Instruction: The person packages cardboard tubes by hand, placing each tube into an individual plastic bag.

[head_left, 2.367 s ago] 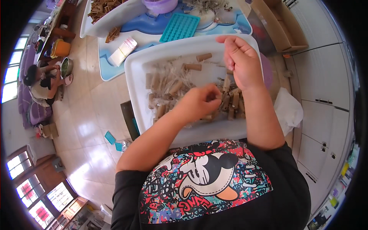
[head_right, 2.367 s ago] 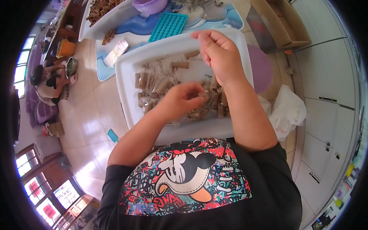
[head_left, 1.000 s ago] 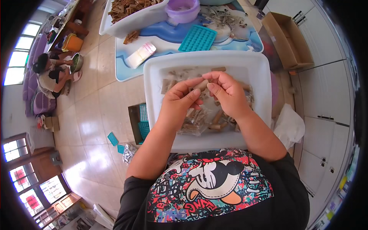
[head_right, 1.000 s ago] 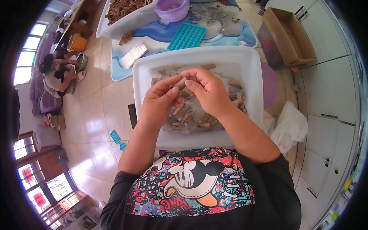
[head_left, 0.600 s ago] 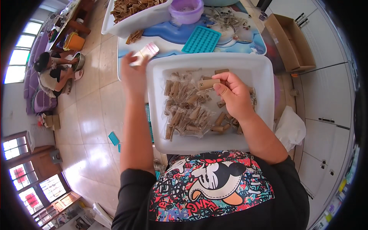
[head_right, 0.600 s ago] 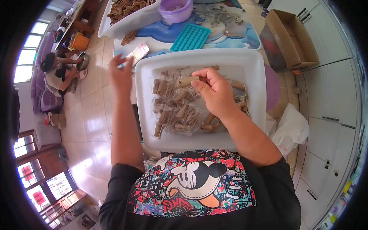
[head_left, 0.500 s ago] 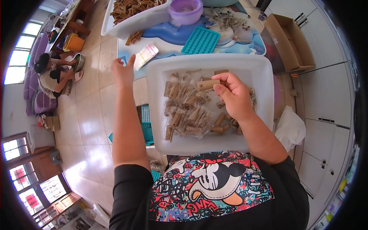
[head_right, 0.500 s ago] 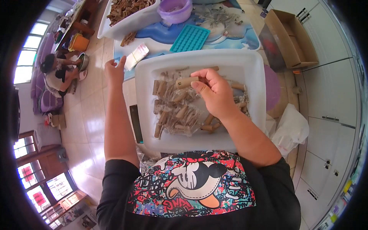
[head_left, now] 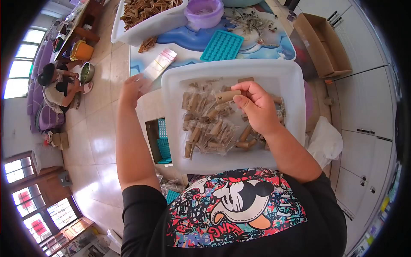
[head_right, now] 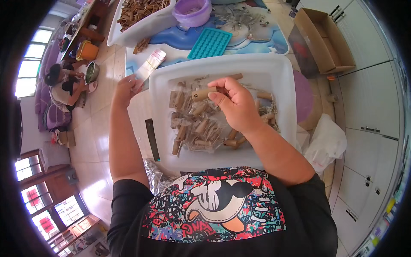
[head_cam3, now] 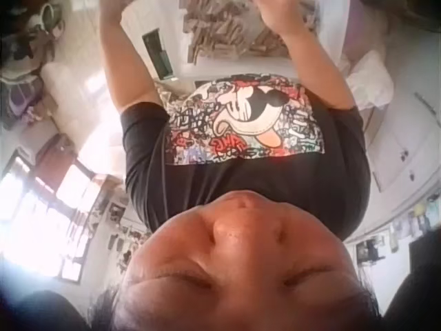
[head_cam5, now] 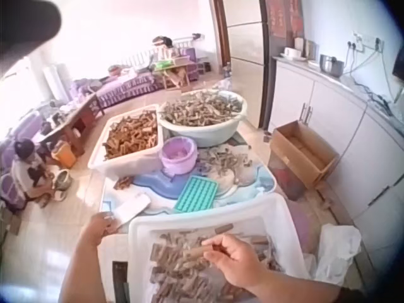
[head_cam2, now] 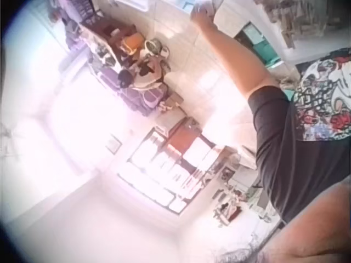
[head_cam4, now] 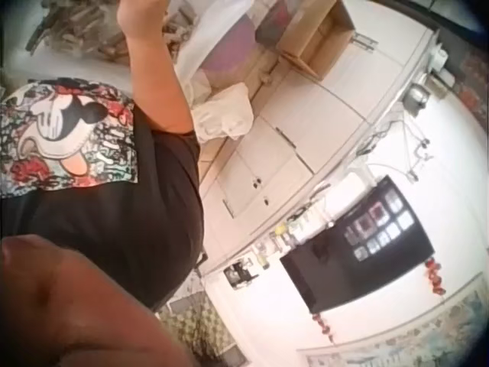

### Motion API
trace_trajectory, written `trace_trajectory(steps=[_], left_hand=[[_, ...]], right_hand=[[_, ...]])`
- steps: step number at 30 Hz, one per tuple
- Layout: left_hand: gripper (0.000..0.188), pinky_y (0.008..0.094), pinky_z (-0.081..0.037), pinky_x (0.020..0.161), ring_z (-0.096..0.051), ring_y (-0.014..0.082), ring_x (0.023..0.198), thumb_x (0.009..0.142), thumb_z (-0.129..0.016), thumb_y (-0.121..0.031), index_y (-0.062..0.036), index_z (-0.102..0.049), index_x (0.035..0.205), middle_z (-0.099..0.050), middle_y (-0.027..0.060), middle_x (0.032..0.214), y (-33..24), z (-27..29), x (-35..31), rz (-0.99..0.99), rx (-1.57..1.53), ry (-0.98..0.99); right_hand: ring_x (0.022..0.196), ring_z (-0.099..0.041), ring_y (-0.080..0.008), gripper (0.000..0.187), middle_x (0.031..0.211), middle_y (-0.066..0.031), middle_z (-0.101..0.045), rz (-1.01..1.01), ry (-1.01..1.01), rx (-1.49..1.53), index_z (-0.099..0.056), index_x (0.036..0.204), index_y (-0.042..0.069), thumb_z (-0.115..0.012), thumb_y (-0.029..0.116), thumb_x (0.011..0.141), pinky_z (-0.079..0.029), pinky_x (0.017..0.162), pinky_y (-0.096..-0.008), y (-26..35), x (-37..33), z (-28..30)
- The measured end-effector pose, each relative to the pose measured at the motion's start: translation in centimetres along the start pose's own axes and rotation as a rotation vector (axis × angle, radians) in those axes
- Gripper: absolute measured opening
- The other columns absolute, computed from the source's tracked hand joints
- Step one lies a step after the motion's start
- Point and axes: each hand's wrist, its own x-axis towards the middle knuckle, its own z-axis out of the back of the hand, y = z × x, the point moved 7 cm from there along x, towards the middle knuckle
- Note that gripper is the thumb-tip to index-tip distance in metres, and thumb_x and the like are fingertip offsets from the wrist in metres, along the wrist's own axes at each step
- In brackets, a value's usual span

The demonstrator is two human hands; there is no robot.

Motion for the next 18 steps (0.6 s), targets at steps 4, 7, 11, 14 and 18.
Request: trace_trajectory(steps=[4,7,11,14,18], left_hand=[[0.024,0.0229,-0.049,0.058,-0.059,0.0143,0.066,0.083,-0.052,-0.011,0.0044,-0.055,0.101,-0.062,0.0109,0.085,-1.7,1.6,-2.2,-0.045,0.329,-0.127],[0.017,0.0217,-0.045,0.057,-0.06,0.0155,0.067,0.081,-0.056,-0.01,0.0022,-0.061,0.092,-0.063,0.0096,0.078,-4.6,2.2,-4.8,-0.351,0.625,-0.306],[0.015,0.0204,-0.043,0.055,-0.058,0.0123,0.063,0.077,-0.06,-0.01,0.0023,-0.062,0.084,-0.061,0.0066,0.071,-4.4,-1.9,-9.7,-0.323,0.077,-0.073],[0.015,0.0227,-0.046,0.053,-0.057,0.0112,0.058,0.076,-0.064,-0.01,0.0037,-0.062,0.082,-0.061,0.0063,0.068,-3.7,-6.9,-13.4,-0.208,-0.002,0.146],[0.014,0.0229,-0.048,0.053,-0.057,0.0111,0.057,0.077,-0.064,-0.008,0.0049,-0.062,0.082,-0.061,0.0067,0.068,-3.0,-9.9,-16.4,-0.135,-0.071,0.271]], right_hand=[[0.07,-0.045,-0.0029,0.02,0.082,0.0018,-0.053,0.035,0.018,-0.037,-0.051,0.105,0.003,-0.054,0.006,0.086,-0.037,0.06,-0.0177,0.6,-0.1,-0.4],[0.073,-0.044,-0.0056,0.019,0.08,0.0007,-0.05,0.156,-0.006,-0.112,-0.052,0.103,0.001,-0.055,0.002,0.084,-0.038,0.065,-0.0188,1.1,-0.2,-0.4],[0.072,-0.044,-0.0052,0.02,0.081,0.0009,-0.049,0.252,-0.043,-0.125,-0.051,0.104,0.002,-0.054,0.002,0.084,-0.038,0.066,-0.0188,2.3,-0.8,-0.3],[0.073,-0.045,-0.0048,0.02,0.083,0.0005,-0.051,0.309,-0.08,-0.105,-0.05,0.105,0.001,-0.054,0.002,0.085,-0.039,0.066,-0.0185,3.4,-1.2,-0.3],[0.073,-0.046,-0.0045,0.021,0.087,-0.0001,-0.052,0.382,-0.107,-0.078,-0.048,0.106,0.0,-0.053,0.002,0.086,-0.039,0.067,-0.018,3.7,-1.3,-0.1]])
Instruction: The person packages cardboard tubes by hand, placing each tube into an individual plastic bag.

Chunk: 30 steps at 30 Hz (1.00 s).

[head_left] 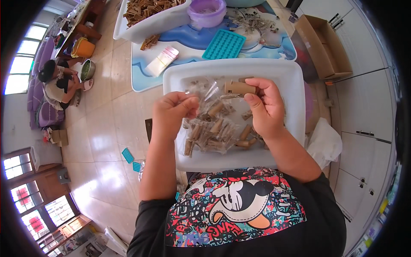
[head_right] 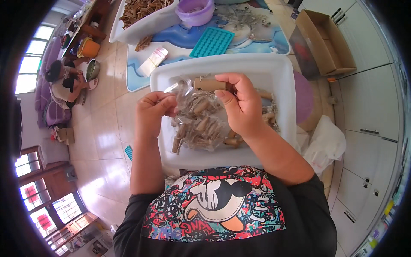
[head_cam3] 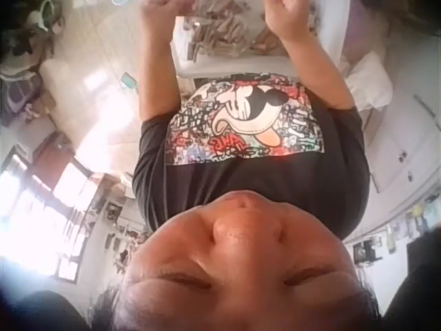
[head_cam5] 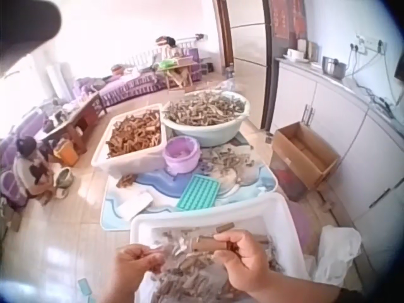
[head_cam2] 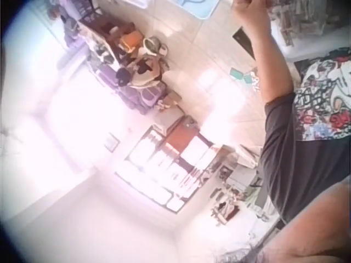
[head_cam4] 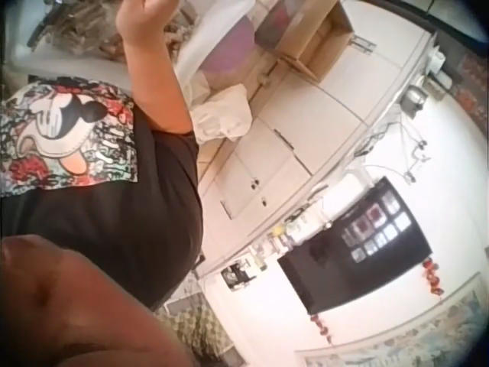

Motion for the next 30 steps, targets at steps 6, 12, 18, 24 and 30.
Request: trace_trajectory(steps=[6,12,18,24,30], left_hand=[[0.013,0.0221,-0.049,0.055,-0.059,0.0113,0.06,0.077,-0.064,-0.004,0.0059,-0.061,0.085,-0.062,0.0074,0.069,0.1,-1.9,-1.2,0.034,0.043,0.105],[0.014,0.0223,-0.049,0.056,-0.059,0.0121,0.06,0.077,-0.065,-0.004,0.0064,-0.061,0.086,-0.062,0.0078,0.071,0.0,-1.9,-1.2,-0.017,-0.057,0.142],[0.018,0.0234,-0.049,0.06,-0.06,0.0131,0.063,0.075,-0.065,-0.002,0.005,-0.06,0.091,-0.063,0.0081,0.075,0.3,-3.0,-1.3,0.014,-0.018,0.157],[0.028,0.0235,-0.047,0.069,-0.059,0.0125,0.076,0.074,-0.068,-0.007,0.0038,-0.059,0.097,-0.063,0.0065,0.085,1.4,-4.4,-1.6,0.195,-0.085,0.342],[0.033,0.0253,-0.048,0.069,-0.06,0.0136,0.076,0.074,-0.069,-0.01,0.0051,-0.057,0.1,-0.062,0.0077,0.087,2.7,-5.1,-2.0,0.26,-0.147,0.407]], right_hand=[[0.071,-0.046,-0.0054,0.021,0.083,-0.0006,-0.052,0.08,-0.012,-0.088,-0.05,0.105,-0.001,-0.055,0.001,0.084,-0.04,0.065,-0.019,0.6,0.0,-0.1],[0.067,-0.044,-0.0065,0.02,0.076,-0.0011,-0.051,0.047,0.011,-0.202,-0.054,0.101,0.0,-0.057,-0.001,0.082,-0.039,0.062,-0.0192,0.0,0.0,0.1],[0.074,-0.051,-0.008,0.022,0.084,-0.0042,-0.057,-0.048,0.197,-0.128,-0.055,0.103,0.0,-0.057,-0.001,0.081,-0.043,0.067,-0.021,-0.3,-0.1,-1.2],[0.08,-0.052,-0.0076,0.021,0.09,-0.005,-0.059,-0.232,0.318,-0.09,-0.055,0.104,0.0,-0.056,0.002,0.083,-0.043,0.072,-0.022,-1.2,0.2,-1.2],[0.071,-0.05,-0.0057,0.022,0.082,-0.0017,-0.059,-0.386,0.431,-0.078,-0.057,0.101,0.0,-0.06,0.005,0.081,-0.042,0.063,-0.0212,-2.5,-0.4,-1.9]])
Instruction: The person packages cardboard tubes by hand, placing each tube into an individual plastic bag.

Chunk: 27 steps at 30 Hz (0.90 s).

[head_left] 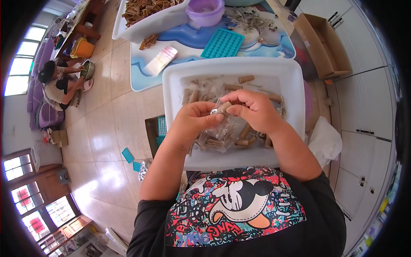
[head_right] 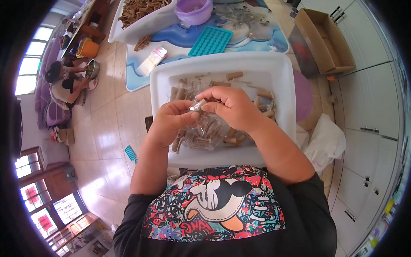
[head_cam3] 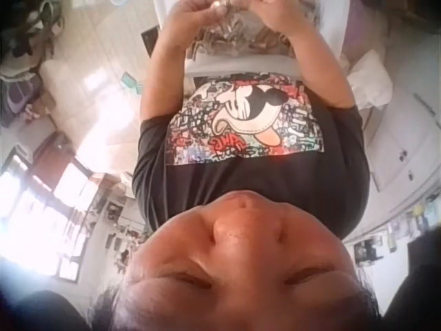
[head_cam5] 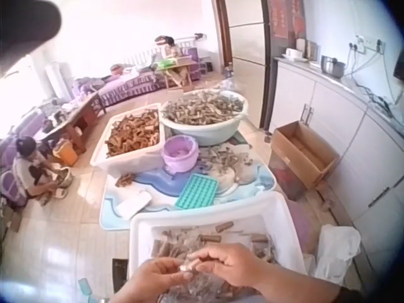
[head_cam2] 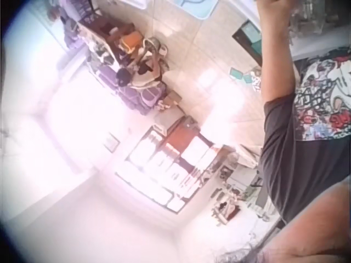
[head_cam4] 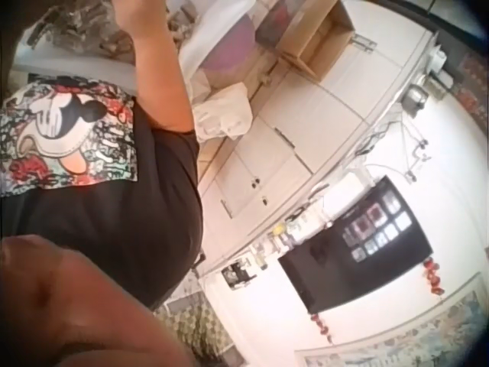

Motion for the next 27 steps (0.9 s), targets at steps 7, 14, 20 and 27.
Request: trace_trajectory(steps=[7,14,20,27], left_hand=[[0.028,0.0212,-0.044,0.066,-0.055,0.0083,0.07,0.075,-0.069,-0.014,0.0026,-0.06,0.096,-0.062,0.0024,0.08,0.2,-0.8,0.1,-0.007,-0.085,0.043],[0.026,0.0198,-0.043,0.067,-0.055,0.0073,0.074,0.08,-0.064,-0.015,0.0022,-0.06,0.099,-0.062,0.0025,0.084,0.6,-0.4,0.0,0.003,-0.174,0.017],[0.027,0.0177,-0.04,0.061,-0.054,0.0055,0.072,0.083,-0.061,-0.017,0.0013,-0.06,0.103,-0.062,0.0006,0.083,0.9,-0.9,0.1,-0.01,-0.155,0.013],[0.022,0.0159,-0.037,0.056,-0.052,0.0037,0.069,0.087,-0.054,-0.013,0.0,-0.061,0.103,-0.062,0.0003,0.085,1.3,-0.1,0.7,-0.075,-0.305,-0.095]], right_hand=[[0.063,-0.051,-0.0071,0.015,0.072,-0.0021,-0.06,0.106,-0.183,-0.128,-0.063,0.093,0.001,-0.062,0.009,0.08,-0.041,0.057,-0.0226,0.5,-0.4,0.9],[0.072,-0.062,-0.014,0.02,0.085,-0.0105,-0.066,0.16,-0.005,-0.167,-0.064,0.097,0.003,-0.063,0.013,0.079,-0.046,0.065,-0.0246,0.9,-0.5,0.0],[0.073,-0.062,-0.0136,0.019,0.085,-0.0096,-0.066,0.096,0.025,-0.197,-0.065,0.094,0.003,-0.064,0.01,0.077,-0.046,0.066,-0.0237,0.0,-0.4,0.1],[0.057,-0.054,-0.0119,0.018,0.065,-0.0048,-0.06,-0.035,-0.075,-0.178,-0.065,0.092,0.005,-0.066,0.01,0.075,-0.041,0.052,-0.0248,-0.2,-0.3,0.7]])
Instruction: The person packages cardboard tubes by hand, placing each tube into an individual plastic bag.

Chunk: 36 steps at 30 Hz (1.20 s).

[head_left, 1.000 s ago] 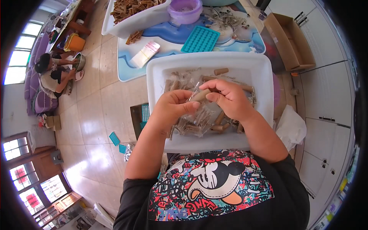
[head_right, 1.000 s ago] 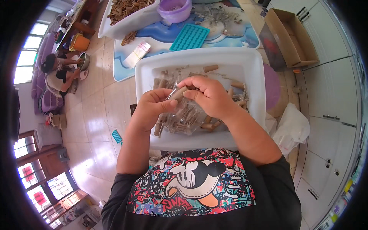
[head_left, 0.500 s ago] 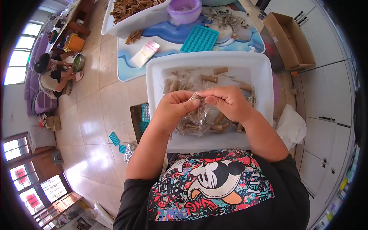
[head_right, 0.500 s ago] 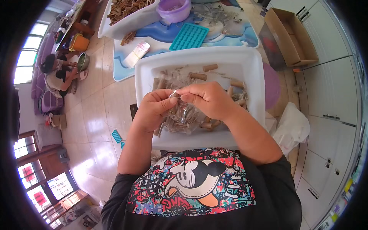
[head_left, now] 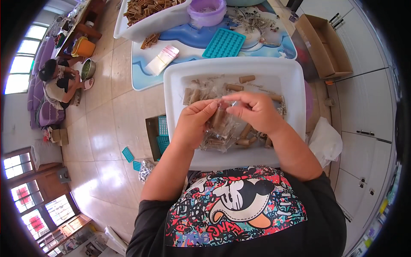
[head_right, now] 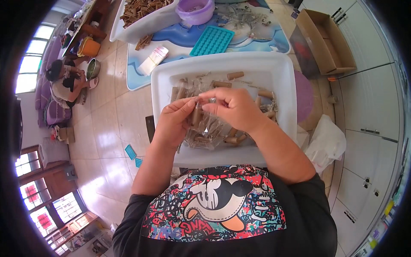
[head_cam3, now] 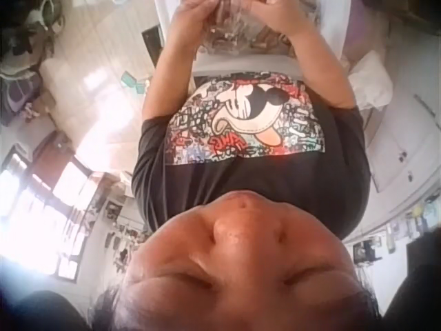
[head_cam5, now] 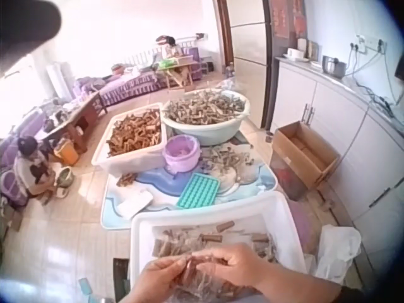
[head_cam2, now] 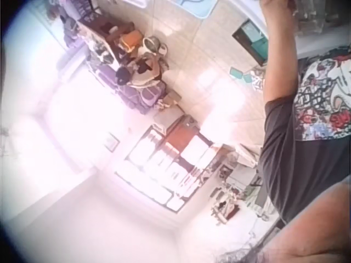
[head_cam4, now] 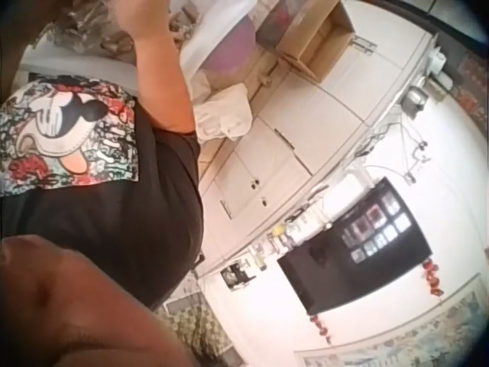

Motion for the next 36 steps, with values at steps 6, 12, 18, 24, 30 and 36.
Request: trace_trajectory(steps=[6,12,18,24,30,36], left_hand=[[0.021,0.0175,-0.042,0.064,-0.053,0.004,0.075,0.09,-0.05,-0.011,0.0018,-0.061,0.102,-0.063,0.0023,0.088,-0.7,-0.4,-0.6,-0.17,0.289,-0.113],[0.017,0.0203,-0.044,0.071,-0.054,0.0063,0.08,0.088,-0.052,-0.008,0.0022,-0.061,0.099,-0.063,0.0034,0.088,-1.4,-2.3,-1.6,-0.368,0.54,-0.095],[0.017,0.0168,-0.042,0.069,-0.053,0.0047,0.077,0.088,-0.051,-0.006,0.0036,-0.06,0.099,-0.064,0.0052,0.09,-0.4,-2.6,-1.9,-0.368,0.618,-0.067],[0.018,0.0204,-0.045,0.073,-0.058,0.0091,0.084,0.089,-0.05,-0.006,0.0037,-0.06,0.1,-0.064,0.0058,0.091,-0.4,-1.2,-1.8,-0.335,0.356,-0.114],[0.018,0.0188,-0.044,0.072,-0.055,0.006,0.08,0.088,-0.052,-0.007,0.0029,-0.06,0.1,-0.064,0.0045,0.09,-0.8,-1.8,-2.1,-0.37,0.554,-0.124],[0.017,0.0176,-0.044,0.07,-0.055,0.006,0.079,0.088,-0.051,-0.005,0.0039,-0.059,0.101,-0.064,0.0063,0.092,-1.2,-2.6,-2.4,-0.413,0.523,-0.134]], right_hand=[[0.053,-0.048,-0.0164,0.012,0.062,-0.0046,-0.051,0.445,-0.302,-0.266,-0.064,0.082,0.006,-0.069,0.008,0.071,-0.038,0.048,-0.0277,3.7,-0.4,0.7],[0.056,-0.05,-0.0211,0.007,0.065,-0.0056,-0.051,0.351,-0.336,-0.236,-0.062,0.076,0.006,-0.066,0.008,0.072,-0.04,0.051,-0.0288,2.7,0.0,0.0],[0.059,-0.049,-0.0132,0.01,0.064,-0.0031,-0.049,-0.009,-0.57,0.325,-0.059,0.076,0.004,-0.064,0.013,0.077,-0.039,0.054,-0.0257,-1.7,0.4,2.1],[0.058,-0.049,-0.0109,0.009,0.064,-0.0025,-0.049,0.381,-0.371,-0.125,-0.061,0.079,0.005,-0.066,0.009,0.074,-0.038,0.051,-0.0244,2.2,-0.4,1.7],[0.055,-0.05,-0.0223,0.008,0.065,-0.0077,-0.051,0.535,-0.348,-0.349,-0.059,0.074,0.004,-0.066,0.008,0.072,-0.04,0.049,-0.0292,3.7,-0.6,-0.5],[0.054,-0.048,-0.0146,0.011,0.063,-0.0014,-0.05,0.26,-0.515,0.025,-0.055,0.076,0.006,-0.056,0.014,0.084,-0.037,0.049,-0.025,0.5,0.1,1.6]])
